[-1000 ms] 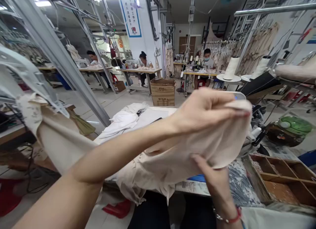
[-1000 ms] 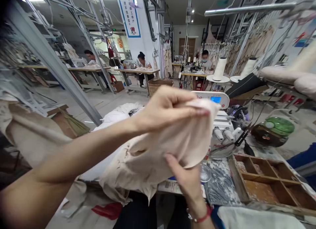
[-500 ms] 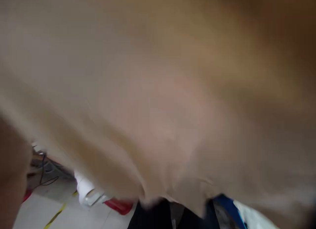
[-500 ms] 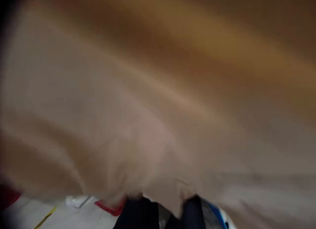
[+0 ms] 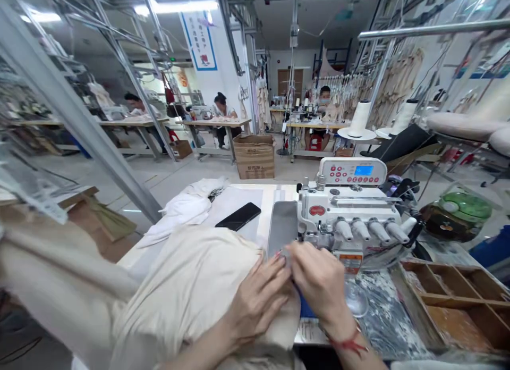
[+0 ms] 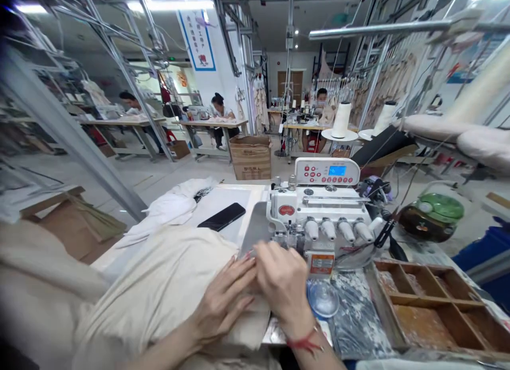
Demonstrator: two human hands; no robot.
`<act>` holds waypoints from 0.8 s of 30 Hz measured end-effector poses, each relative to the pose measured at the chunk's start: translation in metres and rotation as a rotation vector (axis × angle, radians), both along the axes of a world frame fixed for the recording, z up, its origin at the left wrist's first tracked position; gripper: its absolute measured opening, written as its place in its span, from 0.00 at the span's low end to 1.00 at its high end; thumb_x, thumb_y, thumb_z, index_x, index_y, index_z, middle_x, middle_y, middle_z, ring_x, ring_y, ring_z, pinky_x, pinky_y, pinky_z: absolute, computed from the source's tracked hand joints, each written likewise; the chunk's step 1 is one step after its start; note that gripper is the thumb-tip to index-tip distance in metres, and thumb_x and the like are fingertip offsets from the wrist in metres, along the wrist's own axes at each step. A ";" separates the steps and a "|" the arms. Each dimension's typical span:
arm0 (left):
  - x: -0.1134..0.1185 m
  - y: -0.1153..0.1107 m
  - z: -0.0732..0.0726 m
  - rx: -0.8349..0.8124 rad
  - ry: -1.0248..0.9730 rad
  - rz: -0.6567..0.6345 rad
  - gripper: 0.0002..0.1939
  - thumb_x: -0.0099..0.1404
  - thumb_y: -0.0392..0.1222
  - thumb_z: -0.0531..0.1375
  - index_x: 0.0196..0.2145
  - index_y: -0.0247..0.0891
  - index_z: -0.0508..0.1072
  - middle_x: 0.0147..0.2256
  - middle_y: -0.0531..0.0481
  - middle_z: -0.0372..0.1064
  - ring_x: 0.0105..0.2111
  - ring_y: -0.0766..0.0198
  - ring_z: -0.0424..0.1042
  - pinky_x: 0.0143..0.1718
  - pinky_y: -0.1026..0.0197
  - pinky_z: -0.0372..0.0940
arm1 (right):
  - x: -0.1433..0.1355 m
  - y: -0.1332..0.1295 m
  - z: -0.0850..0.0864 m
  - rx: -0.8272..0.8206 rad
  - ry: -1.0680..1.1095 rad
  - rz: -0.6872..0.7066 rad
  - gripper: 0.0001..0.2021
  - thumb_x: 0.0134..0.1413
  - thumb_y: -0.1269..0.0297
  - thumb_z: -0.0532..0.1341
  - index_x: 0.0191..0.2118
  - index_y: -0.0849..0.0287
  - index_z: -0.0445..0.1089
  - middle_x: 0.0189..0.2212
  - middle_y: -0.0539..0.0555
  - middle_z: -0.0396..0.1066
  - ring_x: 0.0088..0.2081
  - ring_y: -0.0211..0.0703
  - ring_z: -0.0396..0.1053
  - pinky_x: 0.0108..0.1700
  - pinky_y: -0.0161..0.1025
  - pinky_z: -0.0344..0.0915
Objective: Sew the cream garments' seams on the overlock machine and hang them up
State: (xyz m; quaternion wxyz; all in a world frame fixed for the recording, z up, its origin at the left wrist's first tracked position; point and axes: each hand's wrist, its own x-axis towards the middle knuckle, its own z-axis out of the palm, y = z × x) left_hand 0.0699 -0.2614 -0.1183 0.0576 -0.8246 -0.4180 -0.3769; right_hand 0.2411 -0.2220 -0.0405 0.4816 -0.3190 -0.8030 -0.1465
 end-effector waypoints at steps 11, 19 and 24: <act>0.006 -0.014 0.048 -0.269 0.121 -0.009 0.53 0.65 0.75 0.39 0.73 0.33 0.32 0.69 0.32 0.48 0.71 0.41 0.44 0.67 0.34 0.48 | 0.019 -0.095 -0.076 -0.559 0.484 0.023 0.05 0.63 0.62 0.64 0.41 0.55 0.75 0.30 0.51 0.77 0.29 0.40 0.76 0.32 0.30 0.73; 0.008 0.000 0.075 -0.630 -0.165 -0.155 0.47 0.66 0.72 0.28 0.72 0.39 0.25 0.72 0.39 0.25 0.72 0.50 0.37 0.72 0.40 0.38 | -0.033 -0.104 -0.087 -1.188 0.904 0.248 0.19 0.59 0.46 0.64 0.34 0.59 0.75 0.21 0.47 0.68 0.22 0.35 0.65 0.24 0.29 0.62; 0.013 0.010 0.067 -0.504 -0.037 0.010 0.60 0.61 0.79 0.40 0.72 0.29 0.30 0.71 0.28 0.29 0.72 0.43 0.26 0.70 0.32 0.36 | -0.025 -0.091 -0.071 -1.122 1.142 0.100 0.20 0.52 0.45 0.69 0.29 0.61 0.77 0.13 0.44 0.61 0.14 0.31 0.56 0.17 0.27 0.54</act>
